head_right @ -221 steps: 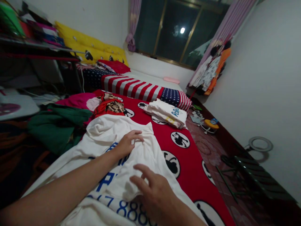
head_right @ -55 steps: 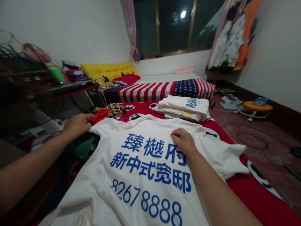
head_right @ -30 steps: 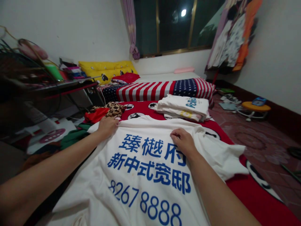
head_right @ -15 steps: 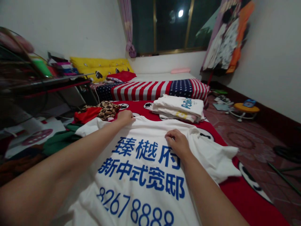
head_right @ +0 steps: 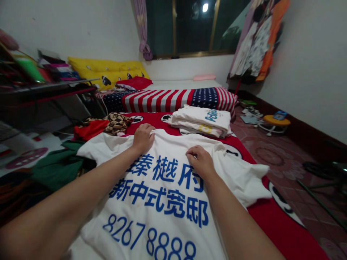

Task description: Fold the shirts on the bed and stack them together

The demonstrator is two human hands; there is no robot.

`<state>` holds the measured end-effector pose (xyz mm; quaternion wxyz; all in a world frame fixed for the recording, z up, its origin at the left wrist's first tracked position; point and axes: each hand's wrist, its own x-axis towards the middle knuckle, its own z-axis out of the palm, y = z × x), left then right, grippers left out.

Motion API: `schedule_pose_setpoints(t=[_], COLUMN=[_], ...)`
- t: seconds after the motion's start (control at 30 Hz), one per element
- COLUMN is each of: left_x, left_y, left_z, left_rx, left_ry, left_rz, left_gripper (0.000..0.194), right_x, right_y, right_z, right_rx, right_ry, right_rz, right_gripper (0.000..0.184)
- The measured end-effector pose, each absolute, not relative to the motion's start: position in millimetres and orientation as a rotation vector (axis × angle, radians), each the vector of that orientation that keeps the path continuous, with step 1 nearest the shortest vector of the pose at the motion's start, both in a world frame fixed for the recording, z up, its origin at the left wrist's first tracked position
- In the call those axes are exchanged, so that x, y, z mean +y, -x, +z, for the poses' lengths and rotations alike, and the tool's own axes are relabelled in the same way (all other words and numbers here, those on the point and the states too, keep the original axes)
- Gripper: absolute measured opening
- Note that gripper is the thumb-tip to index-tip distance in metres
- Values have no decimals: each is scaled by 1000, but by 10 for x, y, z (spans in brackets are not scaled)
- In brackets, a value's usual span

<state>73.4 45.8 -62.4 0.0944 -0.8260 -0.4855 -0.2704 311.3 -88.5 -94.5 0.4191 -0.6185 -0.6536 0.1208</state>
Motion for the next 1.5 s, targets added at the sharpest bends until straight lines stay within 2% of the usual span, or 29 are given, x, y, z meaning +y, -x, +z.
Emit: schedule_pose_setpoints(t=[0.17,0.3,0.4,0.5,0.6,0.73,0.83,0.97,1.03,1.17,1.3,1.4,1.5], left_x=[-56,-260,-267,-247,-242,-238,-234,-246,-252,-250,-243,-244,-246], left_y=[-533,-316,-272,-291,-300,-290,-287,-288,-288,-284,-276,-275,-278], left_z=[-767,-879,-932,-959,-978,-1004,-1015,-1000,-986,-978,-986,-986,-980], left_rx=[-1198,-1369,-1529,-1572,-1593,-1599,-1613,-1633,-1648,-1663,-1651,-1642,-1638], left_ry=[2865,2762,2665,2643,2643,2663,2667,2688,2698,2699,2699,2700,2700], left_rz=[-733,-491,-360,-358,-394,-443,-469,-486,-485,-482,-489,-484,-473], left_gripper=[28,47,59,59,61,62,62,63,63,62,62,61,61], right_x=[-878,-861,-852,-847,-812,-657,-510,-381,-327,-158,-77,-293,-736], right_y=[-3121,-3147,-3195,-3284,-3395,-3454,-3333,-3092,-3068,-3220,-3311,-3208,-3025], right_z=[-968,-996,-1009,-1018,-1008,-888,-750,-740,-827,-974,-922,-855,-843], right_rx=[-1641,-1581,-1314,-949,-794,-817,-1052,-1934,-2206,-2216,-2130,-1998,-2121], right_ry=[1533,1539,1545,1457,1419,1598,1713,1682,1631,1785,1775,1804,1800], right_rz=[291,326,443,563,603,569,490,259,161,17,103,97,110], right_gripper=[13,14,28,37,30,24,25,36,42,49,50,54,52])
